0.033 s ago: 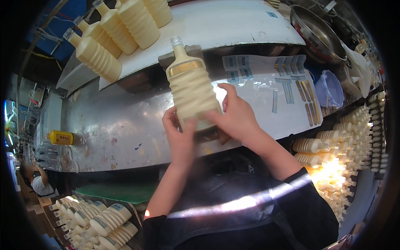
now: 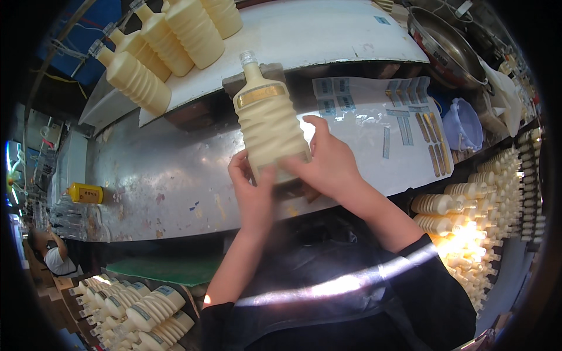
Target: The person repeatedly picks up cream-colored plastic bottles, applies a rectangular label to the body, smooths it with a small tool, and places the bottle on a nearby stack. The process is repeated for multiple bottles in a production setting.
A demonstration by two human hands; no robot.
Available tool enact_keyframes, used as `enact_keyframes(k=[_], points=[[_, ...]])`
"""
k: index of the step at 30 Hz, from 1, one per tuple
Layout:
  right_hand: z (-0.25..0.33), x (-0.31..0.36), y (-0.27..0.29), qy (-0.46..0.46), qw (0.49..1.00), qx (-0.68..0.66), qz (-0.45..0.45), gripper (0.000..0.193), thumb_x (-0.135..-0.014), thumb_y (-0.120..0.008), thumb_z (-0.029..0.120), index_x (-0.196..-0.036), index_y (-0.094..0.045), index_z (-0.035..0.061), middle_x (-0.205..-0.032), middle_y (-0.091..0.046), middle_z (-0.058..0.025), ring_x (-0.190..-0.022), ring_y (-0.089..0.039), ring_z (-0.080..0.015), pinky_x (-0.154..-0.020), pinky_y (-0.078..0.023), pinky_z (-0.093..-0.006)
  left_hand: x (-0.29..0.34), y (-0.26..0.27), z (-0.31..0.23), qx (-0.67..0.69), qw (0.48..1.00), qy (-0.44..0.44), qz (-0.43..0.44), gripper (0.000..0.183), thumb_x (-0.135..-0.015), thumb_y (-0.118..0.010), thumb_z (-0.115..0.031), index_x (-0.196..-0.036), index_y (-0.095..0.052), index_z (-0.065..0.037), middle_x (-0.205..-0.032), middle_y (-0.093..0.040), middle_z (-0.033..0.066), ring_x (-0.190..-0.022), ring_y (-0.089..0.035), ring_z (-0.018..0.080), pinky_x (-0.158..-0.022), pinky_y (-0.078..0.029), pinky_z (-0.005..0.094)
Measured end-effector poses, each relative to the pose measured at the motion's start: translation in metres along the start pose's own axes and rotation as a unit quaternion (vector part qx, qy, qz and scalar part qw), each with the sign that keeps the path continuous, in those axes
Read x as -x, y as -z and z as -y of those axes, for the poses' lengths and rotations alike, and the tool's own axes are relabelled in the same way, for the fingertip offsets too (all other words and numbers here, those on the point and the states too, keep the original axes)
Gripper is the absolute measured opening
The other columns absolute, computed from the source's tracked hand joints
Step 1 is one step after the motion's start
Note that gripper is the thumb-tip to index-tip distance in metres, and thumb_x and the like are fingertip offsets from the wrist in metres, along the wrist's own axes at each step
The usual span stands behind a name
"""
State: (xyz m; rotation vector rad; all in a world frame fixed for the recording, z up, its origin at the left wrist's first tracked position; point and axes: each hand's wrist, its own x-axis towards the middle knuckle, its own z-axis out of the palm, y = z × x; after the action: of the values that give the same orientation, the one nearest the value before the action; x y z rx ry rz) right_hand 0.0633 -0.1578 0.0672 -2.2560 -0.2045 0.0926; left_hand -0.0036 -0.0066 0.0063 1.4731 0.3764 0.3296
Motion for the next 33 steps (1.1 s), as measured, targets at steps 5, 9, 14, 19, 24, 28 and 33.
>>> enact_keyframes(k=[5, 9, 14, 19, 24, 28, 33], points=[[-0.016, -0.014, -0.002, -0.024, 0.993, -0.093, 0.062, 0.051, -0.093, -0.071, 0.028, -0.136, -0.059, 0.004, -0.077, -0.061, -0.0033, -0.073, -0.06, -0.0114, -0.067, -0.049, -0.0278, -0.003, 0.005, 0.011, -0.014, 1.0, -0.011, 0.002, 0.06, -0.096, -0.071, -0.02, -0.143, -0.039, -0.004, -0.132, -0.05, 0.0111, -0.123, -0.048, 0.0204, -0.108, -0.04, 0.0368], [-0.049, -0.008, -0.001, -0.071, 0.963, -0.221, 0.138, 0.047, -0.097, -0.068, 0.032, -0.133, -0.063, 0.0027, -0.081, -0.067, -0.0062, -0.073, -0.063, -0.0129, -0.069, -0.051, -0.0305, -0.002, 0.003, 0.009, 0.027, 1.0, -0.002, 0.009, 0.058, -0.097, -0.07, -0.021, -0.143, -0.039, -0.004, -0.132, -0.05, 0.0114, -0.123, -0.048, 0.0208, -0.109, -0.039, 0.0374], [-0.039, -0.001, -0.002, -0.066, 0.966, -0.193, 0.161, 0.055, -0.092, -0.073, 0.04, -0.132, -0.065, 0.0027, -0.084, -0.072, -0.0092, -0.071, -0.069, -0.0169, -0.069, -0.056, -0.0322, 0.0, -0.001, 0.0, 0.034, 0.999, 0.007, 0.01, 0.057, -0.098, -0.067, -0.02, -0.143, -0.037, -0.004, -0.135, -0.05, 0.0147, -0.128, -0.048, 0.0235, -0.111, -0.038, 0.0395], [-0.045, -0.003, -0.005, -0.065, 0.964, -0.203, 0.161, 0.054, -0.09, -0.074, 0.04, -0.128, -0.067, 0.0021, -0.081, -0.071, -0.0091, -0.071, -0.069, -0.017, -0.068, -0.055, -0.0328, 0.0, -0.002, 0.002, 0.013, 1.0, -0.001, 0.006, 0.058, -0.096, -0.068, -0.018, -0.143, -0.036, -0.004, -0.136, -0.049, 0.0154, -0.129, -0.048, 0.0244, -0.111, -0.038, 0.04], [-0.047, -0.003, -0.007, -0.063, 0.965, -0.198, 0.157, 0.056, -0.089, -0.075, 0.041, -0.127, -0.067, 0.0015, -0.079, -0.07, -0.0091, -0.071, -0.068, -0.0169, -0.068, -0.054, -0.0324, 0.0, -0.001, 0.002, 0.022, 1.0, 0.0, 0.007, 0.06, -0.095, -0.069, -0.018, -0.143, -0.036, -0.004, -0.137, -0.049, 0.0155, -0.129, -0.048, 0.0245, -0.112, -0.038, 0.0403], [-0.047, -0.003, -0.006, -0.06, 0.967, -0.194, 0.157, 0.056, -0.088, -0.075, 0.042, -0.126, -0.068, 0.0014, -0.078, -0.069, -0.0086, -0.07, -0.067, -0.0168, -0.067, -0.053, -0.0324, 0.0, -0.002, 0.001, 0.029, 1.0, 0.005, 0.007, 0.061, -0.095, -0.069, -0.018, -0.144, -0.036, -0.004, -0.138, -0.049, 0.0155, -0.129, -0.048, 0.0243, -0.112, -0.038, 0.0402], [-0.05, -0.003, -0.009, -0.062, 0.967, -0.198, 0.151, 0.057, -0.087, -0.076, 0.042, -0.126, -0.068, 0.0019, -0.078, -0.069, -0.0081, -0.07, -0.066, -0.0166, -0.067, -0.053, -0.0325, 0.0, -0.002, 0.005, 0.034, 0.999, -0.003, 0.008, 0.061, -0.096, -0.069, -0.017, -0.144, -0.035, -0.004, -0.138, -0.049, 0.0154, -0.129, -0.048, 0.024, -0.111, -0.038, 0.0399]])
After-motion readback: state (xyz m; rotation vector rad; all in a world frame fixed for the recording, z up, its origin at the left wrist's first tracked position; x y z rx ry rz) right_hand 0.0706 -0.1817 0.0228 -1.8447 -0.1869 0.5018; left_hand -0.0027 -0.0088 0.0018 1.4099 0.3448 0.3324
